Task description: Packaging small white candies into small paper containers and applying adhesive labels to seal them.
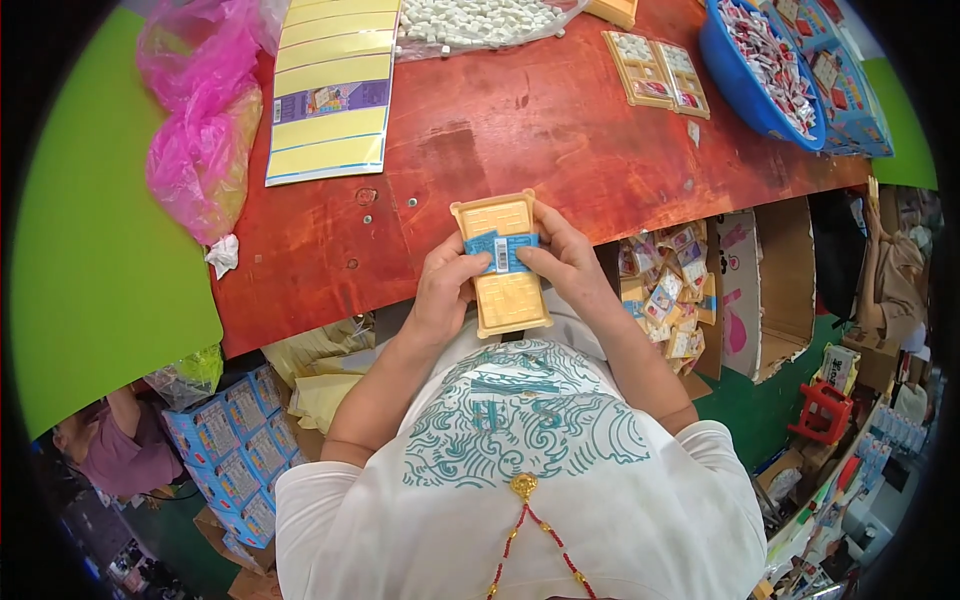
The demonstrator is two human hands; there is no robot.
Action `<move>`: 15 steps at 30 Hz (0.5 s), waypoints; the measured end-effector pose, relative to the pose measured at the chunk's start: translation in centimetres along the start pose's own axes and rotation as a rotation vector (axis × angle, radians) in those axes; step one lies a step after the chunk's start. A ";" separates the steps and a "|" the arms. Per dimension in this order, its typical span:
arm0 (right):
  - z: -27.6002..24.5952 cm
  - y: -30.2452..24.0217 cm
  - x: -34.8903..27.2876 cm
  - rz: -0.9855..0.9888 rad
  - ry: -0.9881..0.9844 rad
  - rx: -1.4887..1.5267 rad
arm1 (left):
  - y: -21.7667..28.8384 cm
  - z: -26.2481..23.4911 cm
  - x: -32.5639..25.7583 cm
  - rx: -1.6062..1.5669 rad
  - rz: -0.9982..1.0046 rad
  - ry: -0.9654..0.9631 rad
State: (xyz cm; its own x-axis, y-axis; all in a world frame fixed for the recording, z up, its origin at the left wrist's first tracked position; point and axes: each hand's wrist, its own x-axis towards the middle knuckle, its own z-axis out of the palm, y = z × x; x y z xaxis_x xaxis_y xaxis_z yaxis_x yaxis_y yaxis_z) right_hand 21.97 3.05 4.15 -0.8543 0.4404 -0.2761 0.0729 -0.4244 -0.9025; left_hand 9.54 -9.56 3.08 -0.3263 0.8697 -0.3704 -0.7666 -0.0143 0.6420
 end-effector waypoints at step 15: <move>2.0 -0.5 0.1 -0.684 0.243 -1.461 | -1.5 0.9 0.6 -0.001 0.179 0.211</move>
State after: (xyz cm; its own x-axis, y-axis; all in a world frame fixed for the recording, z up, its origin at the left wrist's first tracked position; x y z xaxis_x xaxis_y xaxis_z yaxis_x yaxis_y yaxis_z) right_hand 20.83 1.71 5.20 -0.8439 0.3886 0.3697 0.2550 0.8971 -0.3608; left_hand 11.02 -8.58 2.51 -0.5641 0.7316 -0.3828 -0.6870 -0.1586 0.7092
